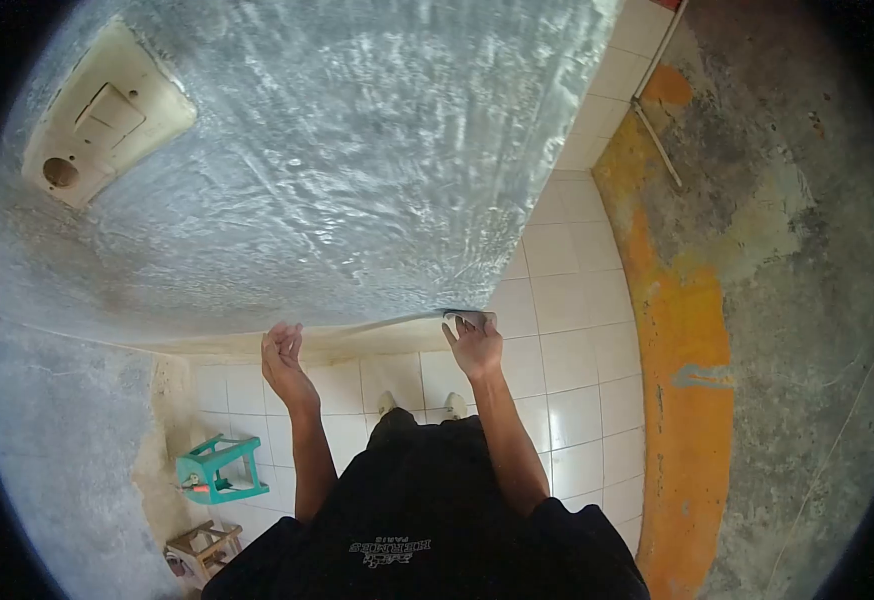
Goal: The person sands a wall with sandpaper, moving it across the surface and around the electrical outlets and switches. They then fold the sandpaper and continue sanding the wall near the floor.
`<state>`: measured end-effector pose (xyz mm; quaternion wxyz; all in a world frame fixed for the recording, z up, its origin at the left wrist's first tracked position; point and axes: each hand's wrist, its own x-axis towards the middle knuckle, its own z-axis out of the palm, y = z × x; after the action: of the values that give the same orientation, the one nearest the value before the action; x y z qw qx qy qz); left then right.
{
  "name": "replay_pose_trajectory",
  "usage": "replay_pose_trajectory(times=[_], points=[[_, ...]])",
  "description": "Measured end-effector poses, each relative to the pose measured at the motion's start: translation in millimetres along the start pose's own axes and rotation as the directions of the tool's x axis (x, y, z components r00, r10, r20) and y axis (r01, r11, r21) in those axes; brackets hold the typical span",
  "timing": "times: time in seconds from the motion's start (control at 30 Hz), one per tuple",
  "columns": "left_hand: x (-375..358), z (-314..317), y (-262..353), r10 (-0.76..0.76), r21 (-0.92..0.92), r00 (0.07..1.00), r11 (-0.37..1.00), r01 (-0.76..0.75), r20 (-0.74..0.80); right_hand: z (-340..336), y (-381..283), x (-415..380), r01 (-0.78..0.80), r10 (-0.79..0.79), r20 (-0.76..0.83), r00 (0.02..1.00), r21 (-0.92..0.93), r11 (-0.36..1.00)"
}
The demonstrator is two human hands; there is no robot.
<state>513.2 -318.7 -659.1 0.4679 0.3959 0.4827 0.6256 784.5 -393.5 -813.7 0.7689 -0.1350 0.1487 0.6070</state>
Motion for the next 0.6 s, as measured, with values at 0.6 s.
replay_pose_trajectory(times=[0.6], points=[[76,-22,48,-0.063,0.054,0.969,0.997,0.051,0.240,12,29,-3,0.200,-0.257,-0.133,0.957,-0.336,0.920]])
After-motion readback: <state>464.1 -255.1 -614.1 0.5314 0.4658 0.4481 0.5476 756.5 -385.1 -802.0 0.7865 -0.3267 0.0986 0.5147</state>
